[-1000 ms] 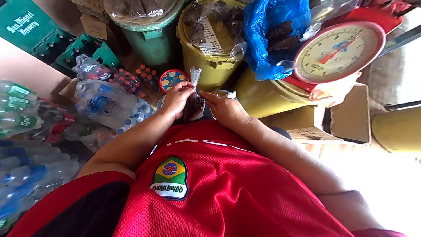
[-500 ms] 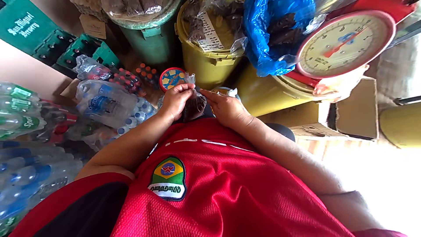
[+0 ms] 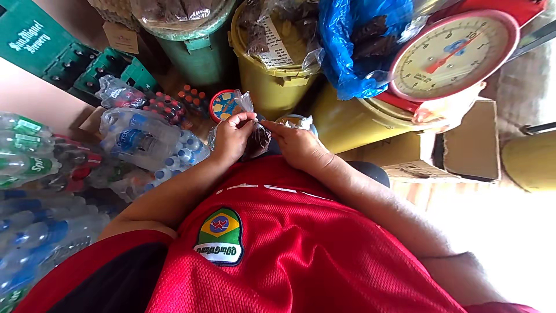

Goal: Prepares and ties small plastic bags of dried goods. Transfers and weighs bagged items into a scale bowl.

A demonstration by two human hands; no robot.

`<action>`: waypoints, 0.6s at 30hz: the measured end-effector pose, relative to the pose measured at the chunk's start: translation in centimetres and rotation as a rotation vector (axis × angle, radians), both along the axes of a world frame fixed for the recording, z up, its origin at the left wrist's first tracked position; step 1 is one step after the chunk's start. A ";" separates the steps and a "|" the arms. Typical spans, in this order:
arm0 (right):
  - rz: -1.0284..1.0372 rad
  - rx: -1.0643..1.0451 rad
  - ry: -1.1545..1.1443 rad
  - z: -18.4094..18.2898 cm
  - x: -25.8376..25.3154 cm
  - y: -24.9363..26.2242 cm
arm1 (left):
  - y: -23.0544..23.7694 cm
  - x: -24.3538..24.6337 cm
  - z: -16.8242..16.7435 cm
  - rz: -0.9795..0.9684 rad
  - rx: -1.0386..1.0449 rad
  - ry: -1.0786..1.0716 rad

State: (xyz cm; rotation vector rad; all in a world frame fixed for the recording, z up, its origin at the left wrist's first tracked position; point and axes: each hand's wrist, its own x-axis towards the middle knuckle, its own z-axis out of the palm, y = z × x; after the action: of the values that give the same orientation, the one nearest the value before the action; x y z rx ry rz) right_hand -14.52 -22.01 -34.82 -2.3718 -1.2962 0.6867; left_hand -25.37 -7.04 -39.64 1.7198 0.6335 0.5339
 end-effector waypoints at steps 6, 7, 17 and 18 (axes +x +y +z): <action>0.003 -0.006 0.039 -0.1 0.1 0.0 | 0.1 -0.2 -0.3 -0.013 0.022 -0.033; 0.004 -0.009 0.041 -0.1 0.1 0.1 | 0.1 -0.3 -0.2 -0.017 0.037 -0.026; -0.020 -0.001 0.033 -0.4 -0.1 0.2 | 0.1 -0.2 -0.1 -0.039 0.107 0.011; -0.020 -0.007 0.027 -0.4 -0.1 0.2 | 0.2 -0.1 -0.1 -0.041 0.113 0.017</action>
State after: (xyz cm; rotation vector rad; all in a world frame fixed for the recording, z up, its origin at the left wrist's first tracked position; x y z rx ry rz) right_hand -14.65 -21.76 -35.21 -2.3695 -1.2594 0.7157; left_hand -25.50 -6.89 -39.69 1.8416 0.5886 0.5351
